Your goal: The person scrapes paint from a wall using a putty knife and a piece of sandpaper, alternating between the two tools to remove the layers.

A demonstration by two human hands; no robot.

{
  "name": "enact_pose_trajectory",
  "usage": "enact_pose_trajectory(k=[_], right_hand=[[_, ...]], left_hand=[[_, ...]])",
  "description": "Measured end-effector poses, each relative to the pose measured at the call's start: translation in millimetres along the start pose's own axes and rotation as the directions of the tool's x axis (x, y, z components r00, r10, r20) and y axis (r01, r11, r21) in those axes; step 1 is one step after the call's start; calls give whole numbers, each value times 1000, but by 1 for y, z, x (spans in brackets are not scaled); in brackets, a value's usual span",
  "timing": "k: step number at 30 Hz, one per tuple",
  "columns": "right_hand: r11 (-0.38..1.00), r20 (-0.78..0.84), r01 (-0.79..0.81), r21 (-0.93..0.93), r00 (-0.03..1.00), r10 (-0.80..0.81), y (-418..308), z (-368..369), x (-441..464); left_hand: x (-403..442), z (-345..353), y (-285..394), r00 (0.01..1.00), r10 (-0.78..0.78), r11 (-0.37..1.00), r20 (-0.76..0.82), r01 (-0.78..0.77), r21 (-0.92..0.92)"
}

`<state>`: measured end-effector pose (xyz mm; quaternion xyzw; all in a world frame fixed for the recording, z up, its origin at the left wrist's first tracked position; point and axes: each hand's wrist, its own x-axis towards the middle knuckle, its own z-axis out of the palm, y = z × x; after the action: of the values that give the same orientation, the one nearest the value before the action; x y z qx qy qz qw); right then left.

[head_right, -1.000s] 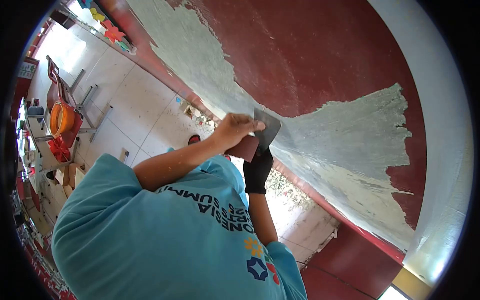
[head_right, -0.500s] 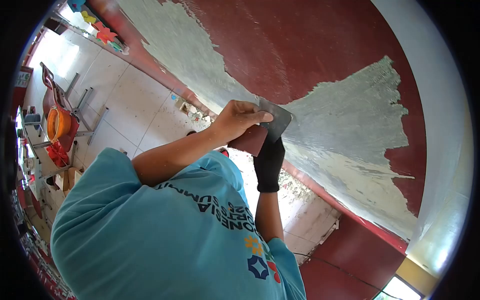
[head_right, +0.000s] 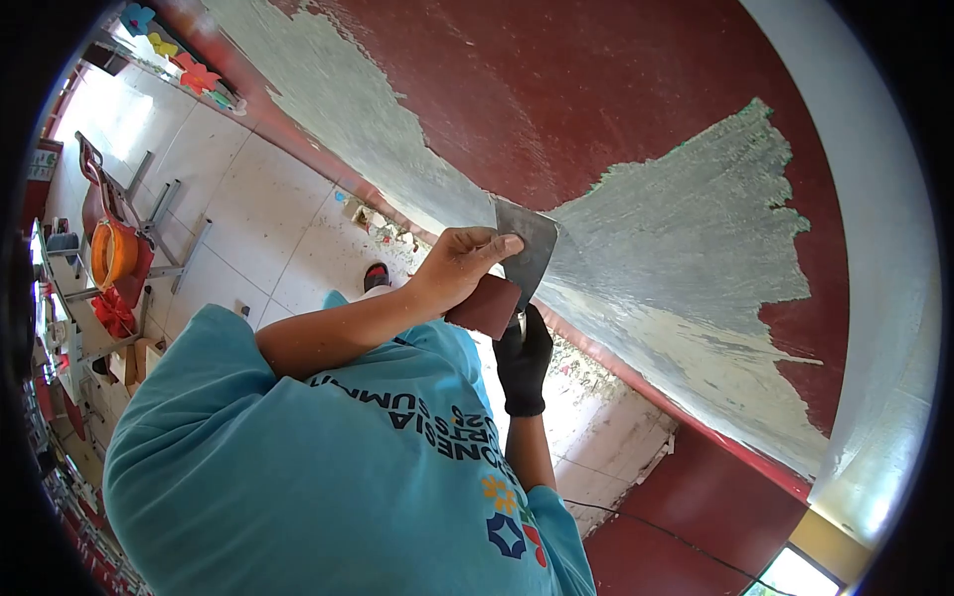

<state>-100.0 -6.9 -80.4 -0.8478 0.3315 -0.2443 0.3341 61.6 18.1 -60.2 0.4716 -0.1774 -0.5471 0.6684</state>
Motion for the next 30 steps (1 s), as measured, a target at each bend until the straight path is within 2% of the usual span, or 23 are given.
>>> enact_pose_trajectory(k=[2, 3, 5, 6, 7, 8, 10, 11, 12, 13, 14, 16, 17, 18, 20, 21, 22, 23, 24, 26, 27, 28, 30], right_hand=[[940, -13, -248, 233, 966, 258, -12, -2, -2], [962, -75, -213, 174, 971, 228, -9, 0, -3], [949, -40, -263, 176, 961, 274, -12, -8, -1], [927, -11, -329, 180, 942, 337, -19, -12, 3], [958, 2, -279, 63, 960, 280, -25, -16, 10], [911, 23, -356, 210, 933, 359, -30, -16, 12], [914, -32, -348, 210, 932, 362, -29, -15, 6], [914, -37, -346, 213, 932, 361, -21, -13, -2], [927, -46, -353, 125, 932, 360, -18, -12, -8], [936, -53, -351, 35, 934, 353, -15, -11, -9], [940, -52, -340, 35, 938, 342, -11, -13, -5], [902, 1, -428, 60, 904, 428, -49, -21, 17], [855, 30, -478, 201, 875, 483, -39, -14, 14], [911, -14, -396, 115, 917, 400, -41, -11, 16], [905, -7, -408, 119, 911, 412, -29, -10, 5], [889, 20, -451, 73, 892, 451, -23, -11, -3], [871, 46, -491, 21, 871, 490, -17, -11, -8], [931, 5, -365, 27, 931, 365, -10, -6, -7], [918, -4, -394, 35, 919, 395, -32, -7, 11], [903, 57, -412, 120, 911, 408, -33, 2, 23], [987, -27, -161, 16, 987, 161, -17, 14, 18], [987, -21, -156, 26, 987, 156, -6, 24, 10], [948, -10, -313, 63, 949, 314, 11, 39, -4]], left_hand=[[6, 0, -20, 996, 87, 995, 2, -87, -58], [6, -2, -24, 996, 89, 994, -1, -89, -58], [8, -4, -28, 1000, -14, 975, -17, 18, 221], [9, -2, -17, 1000, -11, 974, -22, 16, 227], [3, 3, -1, 1000, -5, 997, -19, 6, 77], [-1, 6, 4, 1000, -1, 997, -23, 0, -81], [4, 0, -17, 998, -53, 996, 19, 54, -65], [6, 2, -25, 997, -72, 997, 19, 72, 25], [7, 3, -27, 996, -85, 990, 14, 83, 110], [6, 4, -28, 999, 29, 969, -45, -17, 247], [11, 2, -26, 998, 40, 969, -48, -27, 247], [10, -3, -10, 998, 65, 998, 11, -65, 20], [7, -6, -2, 996, -74, 996, 42, 77, -55], [5, -5, -5, 997, -73, 995, 39, 75, -61], [6, -6, -11, 989, -136, 985, 62, 142, -94], [7, -7, -18, 997, -64, 973, 31, 56, 226], [6, -8, -21, 996, -88, 923, -21, 89, 375], [7, -10, -21, 1000, -18, 970, -26, 24, 241], [7, -10, -15, 999, 41, 994, -29, -38, 107], [4, -14, 11, 995, -104, 994, -9, 104, -25], [6, -19, 2, 995, -96, 995, -18, 96, 5], [9, -26, -10, 996, -86, 995, -24, 87, 41], [10, -36, -24, 987, -131, 860, -91, 159, 484]])
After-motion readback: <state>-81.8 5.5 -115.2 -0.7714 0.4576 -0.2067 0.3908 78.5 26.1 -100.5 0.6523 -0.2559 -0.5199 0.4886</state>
